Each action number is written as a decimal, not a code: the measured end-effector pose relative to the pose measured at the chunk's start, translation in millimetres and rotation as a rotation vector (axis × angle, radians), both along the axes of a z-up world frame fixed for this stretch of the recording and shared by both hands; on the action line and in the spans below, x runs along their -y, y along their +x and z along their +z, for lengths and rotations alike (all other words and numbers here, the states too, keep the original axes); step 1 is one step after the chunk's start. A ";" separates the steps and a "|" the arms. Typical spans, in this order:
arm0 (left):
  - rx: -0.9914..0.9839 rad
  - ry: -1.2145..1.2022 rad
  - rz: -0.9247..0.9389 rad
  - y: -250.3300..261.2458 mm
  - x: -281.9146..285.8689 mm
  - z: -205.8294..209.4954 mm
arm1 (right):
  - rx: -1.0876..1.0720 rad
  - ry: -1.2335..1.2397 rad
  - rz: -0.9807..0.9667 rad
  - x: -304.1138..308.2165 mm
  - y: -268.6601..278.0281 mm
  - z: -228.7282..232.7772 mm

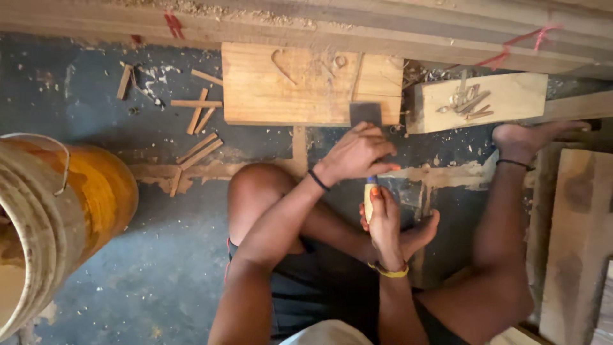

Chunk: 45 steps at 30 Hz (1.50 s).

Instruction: The person sits on the floor and uses a chisel to carve small wooden pieces on a larger wooden board. They repeatedly strike the chisel to shape the wood and occasionally pick up the carved pieces to place them into a nearby bucket.

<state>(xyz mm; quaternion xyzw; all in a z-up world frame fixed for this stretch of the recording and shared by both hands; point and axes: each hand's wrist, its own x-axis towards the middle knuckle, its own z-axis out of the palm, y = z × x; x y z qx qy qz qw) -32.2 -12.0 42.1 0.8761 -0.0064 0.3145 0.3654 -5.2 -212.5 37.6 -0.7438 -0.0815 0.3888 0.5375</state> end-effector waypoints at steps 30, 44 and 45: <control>-0.305 0.238 0.947 20.0 -49.3 -38.5 | 0.012 0.114 -0.296 56.5 16.7 10.2; -0.471 0.277 1.388 -207.6 -115.2 -40.1 | -0.079 0.329 -0.541 141.2 77.8 -38.7; -0.481 0.236 1.394 -213.9 -103.2 -28.7 | -0.093 0.353 -0.537 144.4 77.0 -39.9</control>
